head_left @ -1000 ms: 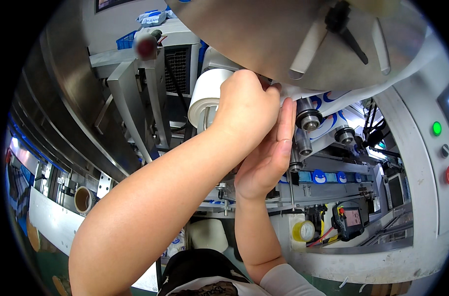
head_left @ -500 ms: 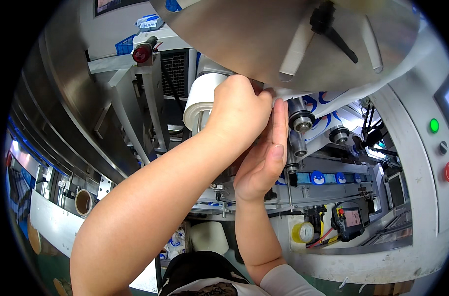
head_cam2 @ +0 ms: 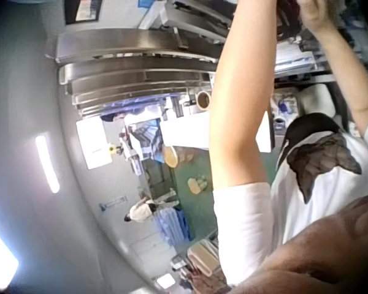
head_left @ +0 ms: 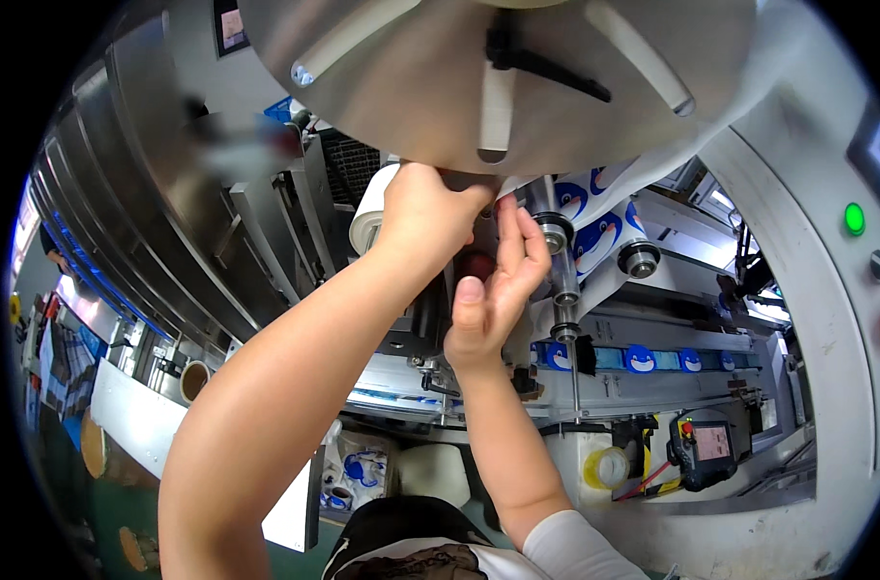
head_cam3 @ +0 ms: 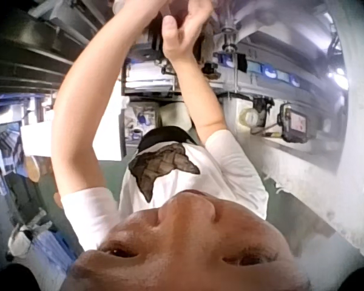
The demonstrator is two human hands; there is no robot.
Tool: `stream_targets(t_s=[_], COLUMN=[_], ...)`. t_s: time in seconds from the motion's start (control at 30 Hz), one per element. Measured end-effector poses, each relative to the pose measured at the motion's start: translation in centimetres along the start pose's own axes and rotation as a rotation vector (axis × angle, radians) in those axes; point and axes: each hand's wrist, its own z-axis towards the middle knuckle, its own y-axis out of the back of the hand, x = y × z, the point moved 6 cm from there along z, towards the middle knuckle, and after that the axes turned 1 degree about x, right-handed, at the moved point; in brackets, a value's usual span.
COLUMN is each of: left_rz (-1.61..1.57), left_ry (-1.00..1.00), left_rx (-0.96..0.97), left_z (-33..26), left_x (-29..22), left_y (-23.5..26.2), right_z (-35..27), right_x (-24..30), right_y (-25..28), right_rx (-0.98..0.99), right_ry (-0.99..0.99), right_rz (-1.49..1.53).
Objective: The person loads a roll of labels onto a machine and threads the label strip through rollers. They then use a handheld tool to adjust the machine's settings while labels are applied to blue circular objects. Finally, the person collects the labeled objects and places them into a cardboard box.
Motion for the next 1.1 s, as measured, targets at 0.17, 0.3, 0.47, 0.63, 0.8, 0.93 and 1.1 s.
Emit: stream_targets(t_s=[0.17,0.3,0.47,0.63,0.8,0.93,1.1], left_rz=[-0.378,-0.401,-0.167,0.146,0.397,0.399,0.458], left_ry=[-0.305,-0.148,-0.363,-0.509,-0.372,-0.425,-0.442], left_rx=[-0.134,0.086,-0.088,-0.307,-0.399,-0.339,-0.326], left_z=[-0.8,-1.3,-0.8,-0.3,-0.7,-1.2,-2.5], left_x=[0.0,-0.3,-0.9,-0.8,-0.8,1.2,-0.5], left_y=[-1.6,-3.2,-4.2,-3.6,-4.3,-4.3,-5.9], right_z=[-0.1,-0.2,-1.0,-1.6,-3.4,-4.5,-4.8], right_x=[0.2,0.0,0.4,1.7,2.8,4.1,5.4], right_y=[0.2,1.0,1.2,3.3,5.6,6.7,9.3], right_rx=[0.056,0.046,0.115,0.209,0.193,0.197,0.206], right_ry=[0.058,0.043,-0.032,0.104,0.108,0.060,0.010], right_rz=[0.018,0.051,-0.009,-0.288,-0.298,-0.248,-0.339])
